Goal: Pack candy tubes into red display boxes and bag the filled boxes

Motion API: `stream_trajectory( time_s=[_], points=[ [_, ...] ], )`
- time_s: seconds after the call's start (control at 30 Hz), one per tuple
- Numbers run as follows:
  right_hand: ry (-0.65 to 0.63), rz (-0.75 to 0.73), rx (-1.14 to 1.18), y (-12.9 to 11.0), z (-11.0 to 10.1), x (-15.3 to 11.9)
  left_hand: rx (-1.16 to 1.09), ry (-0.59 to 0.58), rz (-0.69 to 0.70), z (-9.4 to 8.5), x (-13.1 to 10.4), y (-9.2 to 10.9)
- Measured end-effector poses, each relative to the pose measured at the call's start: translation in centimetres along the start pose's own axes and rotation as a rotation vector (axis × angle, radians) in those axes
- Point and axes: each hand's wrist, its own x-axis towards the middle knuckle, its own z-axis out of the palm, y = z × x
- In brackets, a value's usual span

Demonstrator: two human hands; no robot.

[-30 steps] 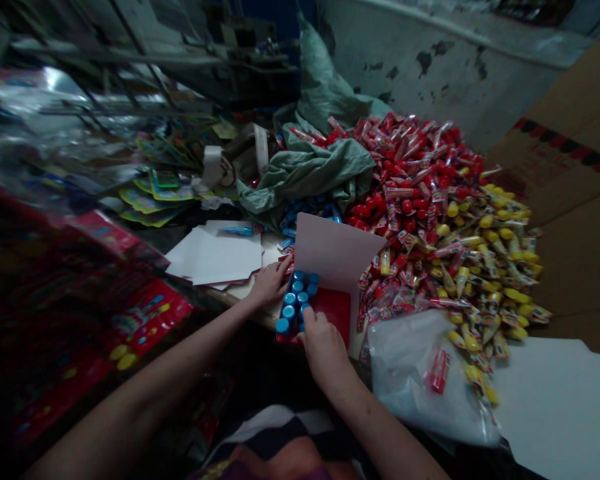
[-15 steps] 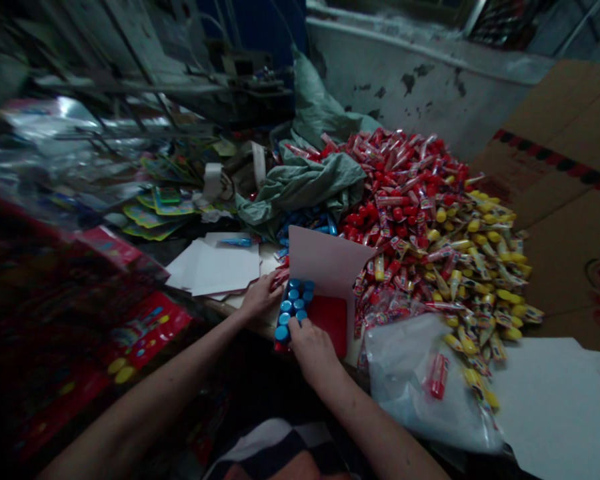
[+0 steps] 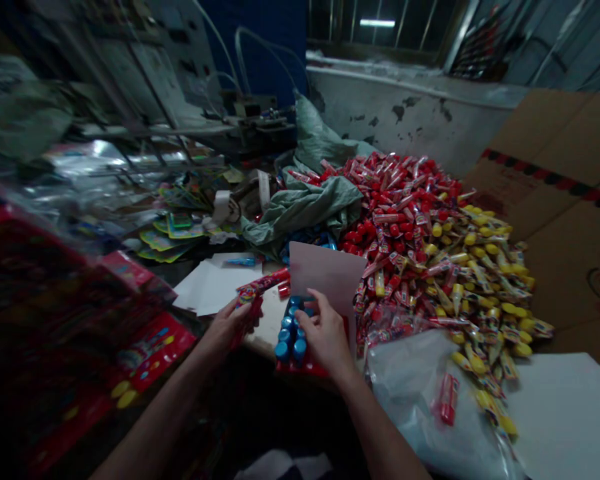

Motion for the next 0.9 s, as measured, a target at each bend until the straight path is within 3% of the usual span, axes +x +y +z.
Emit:
stream_trajectory(
  time_s=[0.1,0.2,0.27,0.33,0.4,0.5,0.63,0.77,0.9],
  points=[
    [-0.079,0.049,0.311,-0.9,0.3,0.3,-0.116,-0.161,-0.069,1.5,-3.5,1.6],
    [-0.028,-0.016,0.365,-1.2,-0.9,0.1,-0.165,-0.268,-0.114,3.7,-5.4,2.6],
    [0.128,-0.07,0.239,-0.5,-2.6,-0.1,-0.174,-0.23,-0.12,4.6,-5.7,2.8],
    [0.335,-0.111,-0.004,1.0,-4.4,0.0,-0.192,-0.14,-0.118,4.9,-5.4,2.9],
    [0.444,-0.121,-0.282,3.1,-5.5,0.3,-0.241,-0.057,-0.137,4.7,-5.0,2.8],
    [0.312,-0.135,-0.521,6.4,-5.0,1.2,-0.325,0.006,-0.195,4.4,-4.6,2.6],
    [0.167,-0.233,-0.621,8.9,-2.7,3.0,-0.367,0.0,-0.279,4.5,-4.9,2.6],
    [0.015,-0.19,-0.706,8.7,-2.1,4.1,-0.372,0.055,-0.298,4.7,-5.1,2.5],
    [-0.067,-0.185,-0.876,7.3,-1.4,4.0,-0.394,0.037,-0.298,4.7,-5.0,2.4]
  ],
)
